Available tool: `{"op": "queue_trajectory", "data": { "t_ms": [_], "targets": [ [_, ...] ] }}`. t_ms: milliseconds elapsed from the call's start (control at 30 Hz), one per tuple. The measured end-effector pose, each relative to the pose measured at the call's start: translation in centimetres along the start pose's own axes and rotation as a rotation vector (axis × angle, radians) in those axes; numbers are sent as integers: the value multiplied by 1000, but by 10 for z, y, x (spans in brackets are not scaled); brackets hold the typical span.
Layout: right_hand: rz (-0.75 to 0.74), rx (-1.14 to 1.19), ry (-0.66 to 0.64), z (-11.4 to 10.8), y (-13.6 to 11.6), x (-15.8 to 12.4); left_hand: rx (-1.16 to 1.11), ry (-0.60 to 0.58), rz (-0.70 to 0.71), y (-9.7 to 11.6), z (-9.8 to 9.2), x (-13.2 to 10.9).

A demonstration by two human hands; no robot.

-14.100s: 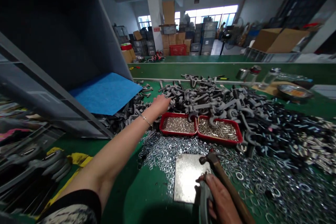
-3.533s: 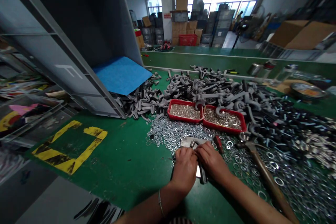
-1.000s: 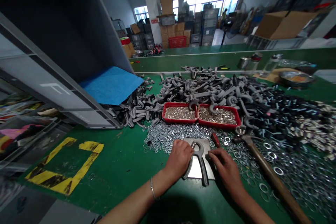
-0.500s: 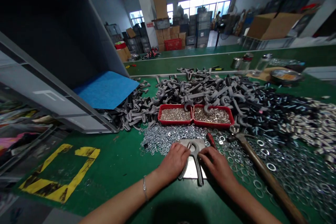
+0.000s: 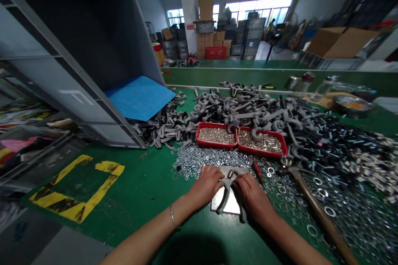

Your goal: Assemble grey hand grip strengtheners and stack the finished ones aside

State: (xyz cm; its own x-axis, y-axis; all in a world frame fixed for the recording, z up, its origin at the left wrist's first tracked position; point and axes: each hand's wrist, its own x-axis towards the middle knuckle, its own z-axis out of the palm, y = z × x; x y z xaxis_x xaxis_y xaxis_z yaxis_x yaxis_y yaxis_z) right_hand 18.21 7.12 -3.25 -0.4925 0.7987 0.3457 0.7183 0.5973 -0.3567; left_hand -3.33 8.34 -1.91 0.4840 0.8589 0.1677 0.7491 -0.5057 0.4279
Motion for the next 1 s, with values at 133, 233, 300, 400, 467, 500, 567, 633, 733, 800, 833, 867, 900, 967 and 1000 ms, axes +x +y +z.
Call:
{"op": "queue_trajectory", "data": {
  "t_ms": [133,233,300,400,467,500,567,633,733,800,833,867,900,967,1000],
  "targets": [
    [-45,-83,-33,-1,-2,3,-12,15,5,-1,2,-1],
    [-60,-143,-50,-2,-4,5,-11,23,2,-2,3,-2],
    [-63,-180,-58,-4,-6,6,-4,29,-3,-2,3,-2],
    [-96,-216,-86,-8,-10,8,14,34,-1,-2,4,-1],
    [-127,-225,-105,-9,-13,9,26,30,-1,-2,4,-1],
    [-139,-227,-111,-9,-14,11,30,29,-2,-1,5,-1],
    [-151,-224,-118,-9,-17,13,34,31,-3,0,7,-2],
    [-164,-213,-124,-10,-17,14,32,36,-3,1,7,-4],
    [-129,-167,-99,-28,-1,-2,13,36,15,-2,-3,-4],
    [5,-169,-13,-53,22,-27,37,63,18,-8,-19,5],
    [84,-217,52,-67,35,-44,71,79,11,-13,-28,15],
    [153,-302,82,-81,49,-62,114,95,-4,-19,-38,27],
    [225,-410,95,-94,63,-79,167,98,-23,-26,-46,43],
    [264,-527,7,-112,84,-109,222,90,-49,-39,-60,79],
    [269,-544,-26,-116,92,-120,243,79,-67,-44,-65,98]
  ]
}}
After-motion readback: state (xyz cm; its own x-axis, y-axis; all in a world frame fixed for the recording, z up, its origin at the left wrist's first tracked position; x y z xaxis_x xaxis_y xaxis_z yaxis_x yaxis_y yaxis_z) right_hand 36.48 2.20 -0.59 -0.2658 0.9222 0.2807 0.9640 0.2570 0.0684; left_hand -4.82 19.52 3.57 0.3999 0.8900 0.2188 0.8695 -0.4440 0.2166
